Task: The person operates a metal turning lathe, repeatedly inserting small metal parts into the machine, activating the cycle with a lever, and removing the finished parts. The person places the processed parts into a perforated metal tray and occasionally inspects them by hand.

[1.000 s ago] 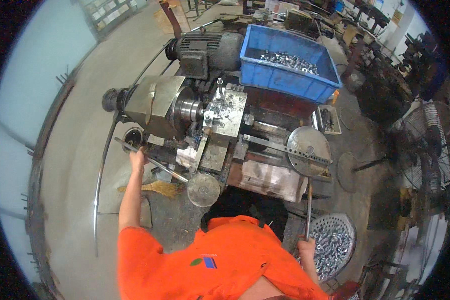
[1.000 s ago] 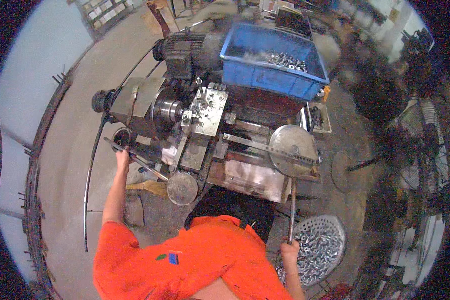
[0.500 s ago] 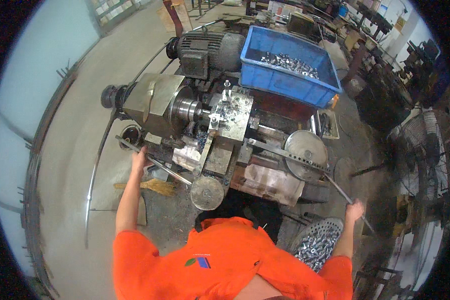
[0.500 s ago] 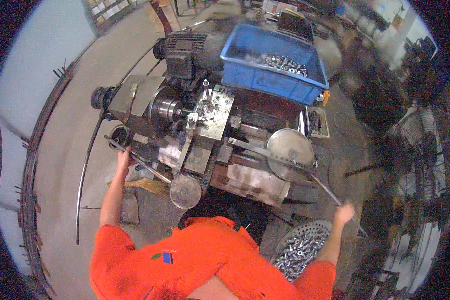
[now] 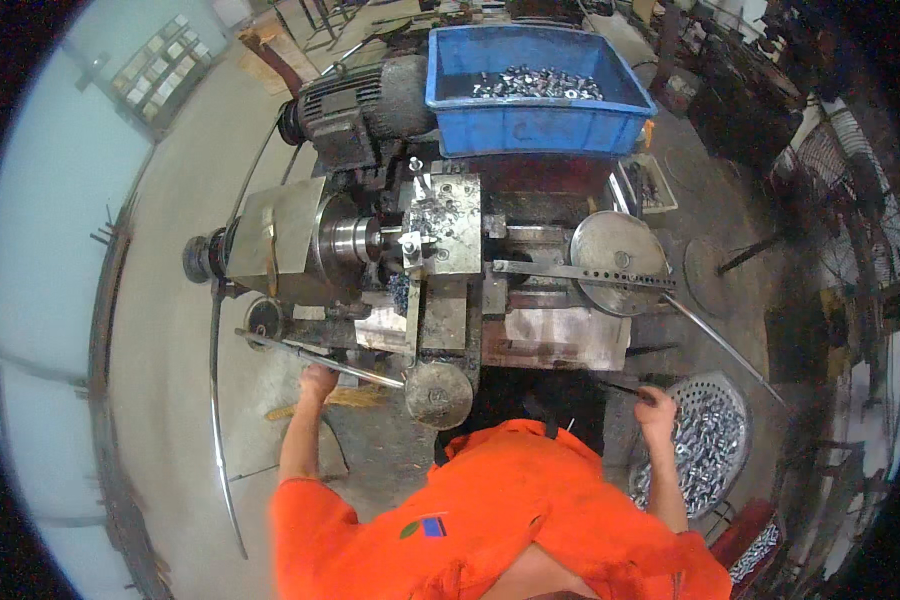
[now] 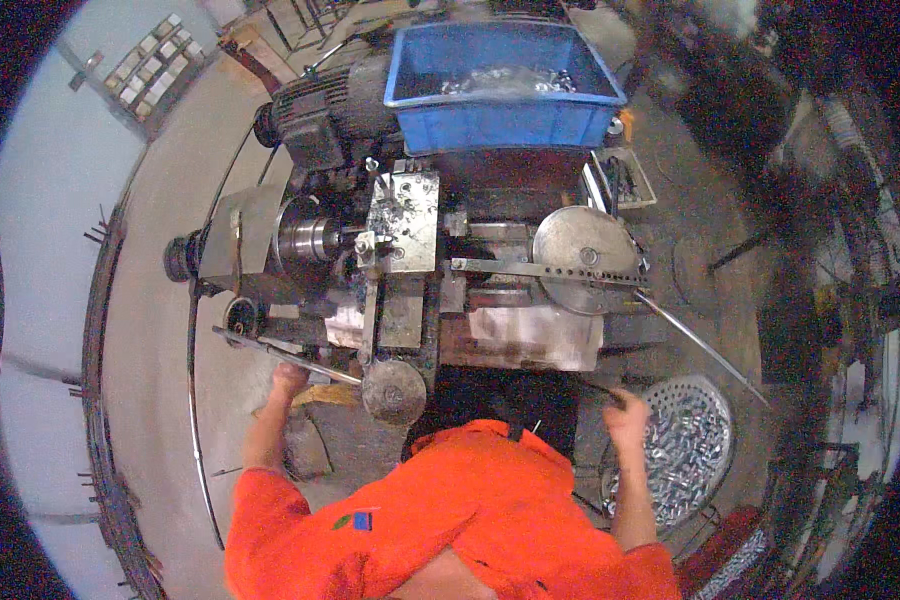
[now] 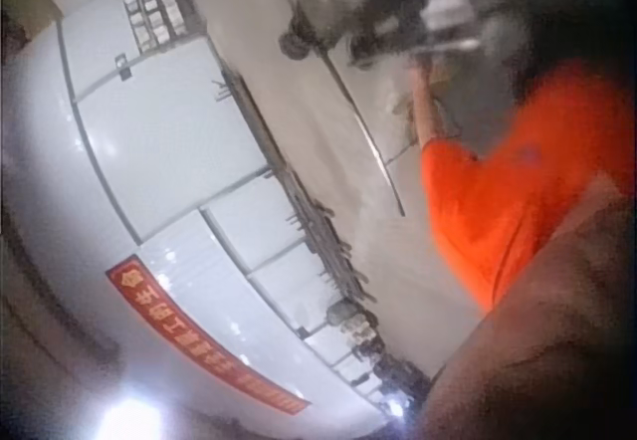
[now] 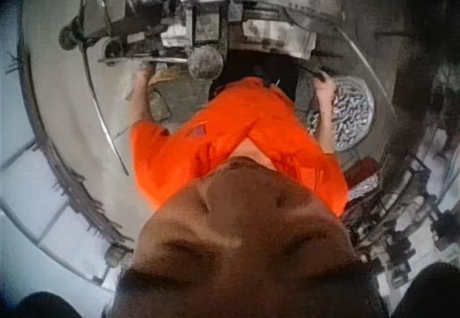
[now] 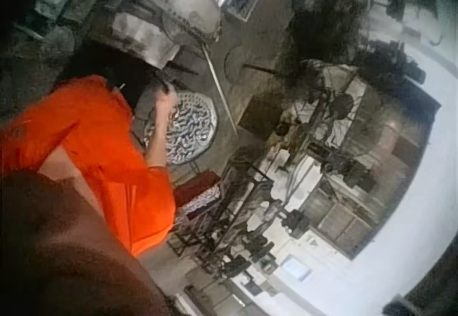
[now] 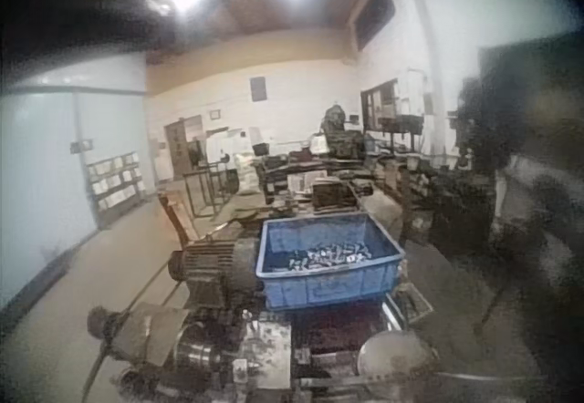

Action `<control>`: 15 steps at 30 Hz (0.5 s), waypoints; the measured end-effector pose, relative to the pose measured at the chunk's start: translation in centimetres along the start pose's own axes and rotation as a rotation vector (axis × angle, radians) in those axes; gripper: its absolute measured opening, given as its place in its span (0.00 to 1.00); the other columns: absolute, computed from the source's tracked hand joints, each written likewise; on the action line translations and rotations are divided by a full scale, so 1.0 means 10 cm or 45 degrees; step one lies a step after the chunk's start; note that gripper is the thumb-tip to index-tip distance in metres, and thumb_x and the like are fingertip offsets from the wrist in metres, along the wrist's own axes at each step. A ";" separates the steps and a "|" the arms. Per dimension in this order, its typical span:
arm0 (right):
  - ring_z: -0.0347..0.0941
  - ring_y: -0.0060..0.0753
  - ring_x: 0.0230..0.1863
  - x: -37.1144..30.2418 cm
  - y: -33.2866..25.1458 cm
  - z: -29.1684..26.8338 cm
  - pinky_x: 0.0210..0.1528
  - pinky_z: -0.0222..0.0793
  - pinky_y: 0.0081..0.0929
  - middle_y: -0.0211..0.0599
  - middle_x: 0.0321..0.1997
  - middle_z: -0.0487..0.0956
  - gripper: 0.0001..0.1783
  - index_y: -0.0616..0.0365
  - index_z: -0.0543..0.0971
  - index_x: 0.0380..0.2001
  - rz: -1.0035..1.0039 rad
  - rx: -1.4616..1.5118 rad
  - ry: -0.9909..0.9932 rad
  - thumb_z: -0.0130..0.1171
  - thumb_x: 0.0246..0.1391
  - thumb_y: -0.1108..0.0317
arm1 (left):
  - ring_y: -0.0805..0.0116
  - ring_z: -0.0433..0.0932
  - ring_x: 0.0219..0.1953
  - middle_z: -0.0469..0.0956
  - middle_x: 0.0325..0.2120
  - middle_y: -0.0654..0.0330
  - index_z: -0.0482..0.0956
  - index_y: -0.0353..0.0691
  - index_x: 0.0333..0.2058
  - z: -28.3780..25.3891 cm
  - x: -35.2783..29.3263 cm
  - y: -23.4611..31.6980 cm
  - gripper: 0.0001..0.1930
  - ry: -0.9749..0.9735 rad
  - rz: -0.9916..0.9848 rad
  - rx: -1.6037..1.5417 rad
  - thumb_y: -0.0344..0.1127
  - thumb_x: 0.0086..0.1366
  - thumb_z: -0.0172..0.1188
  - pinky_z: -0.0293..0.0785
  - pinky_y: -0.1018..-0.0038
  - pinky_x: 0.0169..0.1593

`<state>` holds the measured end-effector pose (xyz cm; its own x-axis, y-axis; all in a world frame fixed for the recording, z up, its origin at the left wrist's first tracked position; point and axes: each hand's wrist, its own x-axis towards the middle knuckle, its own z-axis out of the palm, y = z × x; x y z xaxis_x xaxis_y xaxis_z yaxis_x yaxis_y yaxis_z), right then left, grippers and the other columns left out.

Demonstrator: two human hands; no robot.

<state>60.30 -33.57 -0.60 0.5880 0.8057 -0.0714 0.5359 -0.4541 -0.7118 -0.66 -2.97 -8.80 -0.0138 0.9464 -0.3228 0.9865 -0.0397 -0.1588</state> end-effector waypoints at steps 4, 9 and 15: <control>0.75 0.43 0.35 -0.03 -0.18 0.16 0.39 0.70 0.31 0.49 0.34 0.77 0.23 0.61 0.77 0.35 0.097 -0.055 -0.160 0.55 0.29 0.67 | 0.48 0.75 0.34 0.76 0.31 0.46 0.78 0.36 0.29 0.12 -0.17 0.63 0.22 0.288 -0.454 -0.583 0.53 0.52 0.53 0.71 0.60 0.36; 0.75 0.44 0.35 0.01 -0.33 0.30 0.40 0.70 0.32 0.49 0.32 0.77 0.20 0.61 0.78 0.33 -0.077 -0.082 -0.198 0.54 0.28 0.70 | 0.52 0.76 0.35 0.76 0.32 0.47 0.73 0.36 0.35 1.29 0.27 -0.09 0.27 0.149 -0.404 -0.656 0.59 0.53 0.50 0.71 0.59 0.37; 0.76 0.39 0.30 0.30 -0.52 0.01 0.34 0.69 0.26 0.47 0.28 0.78 0.17 0.64 0.78 0.31 -0.287 -0.172 -0.087 0.53 0.31 0.73 | 0.48 0.75 0.37 0.76 0.33 0.47 0.71 0.35 0.40 0.30 -0.06 0.12 0.26 0.002 -0.082 -0.199 0.54 0.53 0.53 0.71 0.59 0.40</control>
<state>59.25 -28.72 2.84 0.4049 0.9139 0.0282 0.7274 -0.3033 -0.6155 0.02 -4.52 -11.58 -0.0777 0.9460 -0.3148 0.9969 0.0712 -0.0320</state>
